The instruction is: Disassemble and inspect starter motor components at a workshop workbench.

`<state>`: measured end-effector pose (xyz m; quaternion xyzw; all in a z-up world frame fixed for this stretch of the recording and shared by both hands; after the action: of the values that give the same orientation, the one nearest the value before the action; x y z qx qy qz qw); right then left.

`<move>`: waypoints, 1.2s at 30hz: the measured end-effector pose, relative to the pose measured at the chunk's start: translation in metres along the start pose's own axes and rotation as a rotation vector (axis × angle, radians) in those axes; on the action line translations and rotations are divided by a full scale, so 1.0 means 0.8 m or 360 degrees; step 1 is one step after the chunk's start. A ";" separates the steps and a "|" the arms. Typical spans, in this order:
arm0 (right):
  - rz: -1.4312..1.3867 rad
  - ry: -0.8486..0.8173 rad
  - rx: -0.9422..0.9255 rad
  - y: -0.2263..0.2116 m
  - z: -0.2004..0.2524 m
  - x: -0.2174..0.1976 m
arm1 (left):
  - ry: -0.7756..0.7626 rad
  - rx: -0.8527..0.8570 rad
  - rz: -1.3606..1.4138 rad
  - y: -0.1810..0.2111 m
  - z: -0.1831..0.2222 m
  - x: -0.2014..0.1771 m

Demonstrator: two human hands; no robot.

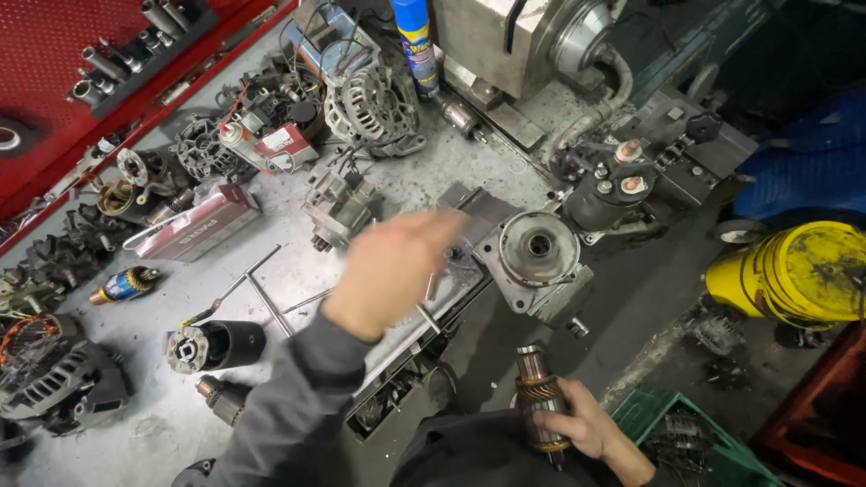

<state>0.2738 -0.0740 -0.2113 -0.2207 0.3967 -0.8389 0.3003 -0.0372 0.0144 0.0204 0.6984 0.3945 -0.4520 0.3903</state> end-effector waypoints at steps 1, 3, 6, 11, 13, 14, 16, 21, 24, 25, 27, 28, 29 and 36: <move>-0.0027 -0.0020 -0.0003 -0.002 0.000 0.002 | 0.0017 0.0282 0.0111 0.021 -0.008 0.000; -0.0046 -0.0047 -0.0005 0.000 -0.003 0.003 | 0.0040 0.0557 0.0218 0.047 -0.018 0.005; 0.0067 -0.0022 0.0037 0.003 -0.006 0.002 | -0.0064 0.0652 0.0113 0.060 -0.027 0.025; 0.0076 0.0047 0.0133 -0.008 0.000 0.002 | -0.0104 0.0738 -0.0056 0.063 -0.034 0.035; 0.0070 0.0047 0.0072 -0.003 0.000 -0.002 | -0.0124 0.0733 -0.0001 0.063 -0.037 0.038; 0.0069 0.0043 0.0010 -0.001 0.000 -0.003 | -0.0143 0.0722 0.0050 0.063 -0.039 0.039; 0.0010 0.0003 -0.0030 -0.002 -0.001 -0.002 | -0.0145 0.0719 0.0148 0.064 -0.043 0.034; -0.0076 -0.0033 -0.0024 -0.002 -0.013 -0.001 | 0.0028 0.0629 0.0426 0.055 -0.035 0.004; -0.0024 -0.0061 -0.0035 -0.015 -0.019 0.005 | 0.0350 0.0424 0.0528 0.034 -0.005 -0.009; 0.0040 -0.0061 -0.0063 -0.014 -0.025 0.006 | 0.0432 0.0293 0.0561 0.025 0.008 -0.012; 0.0113 -0.0071 -0.0089 -0.018 -0.036 0.010 | 0.0520 0.0149 0.0588 0.009 0.039 -0.010; 0.0071 -0.0109 -0.0094 -0.022 -0.042 0.015 | 0.0496 0.0002 0.0645 0.000 0.058 -0.004; 0.0030 -0.0150 -0.0094 -0.025 -0.047 0.021 | 0.0471 -0.0152 0.0702 -0.009 0.078 0.003; -0.0332 -0.0121 0.0068 -0.036 -0.105 0.073 | 0.0554 -0.0720 0.0991 -0.023 0.230 0.077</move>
<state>0.1705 -0.0543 -0.2298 -0.2861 0.3419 -0.8649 0.2308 -0.0963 -0.1321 -0.0939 0.7469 0.3138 -0.0898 0.5793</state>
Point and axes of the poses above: each hand's wrist, its own z-axis away from the middle knuckle, its own x-axis out of the palm, y = z × x, the point moved 3 cm from there along -z, towards the middle knuckle, and after that the axes turned 8 degrees about x, right-handed, at the moved point
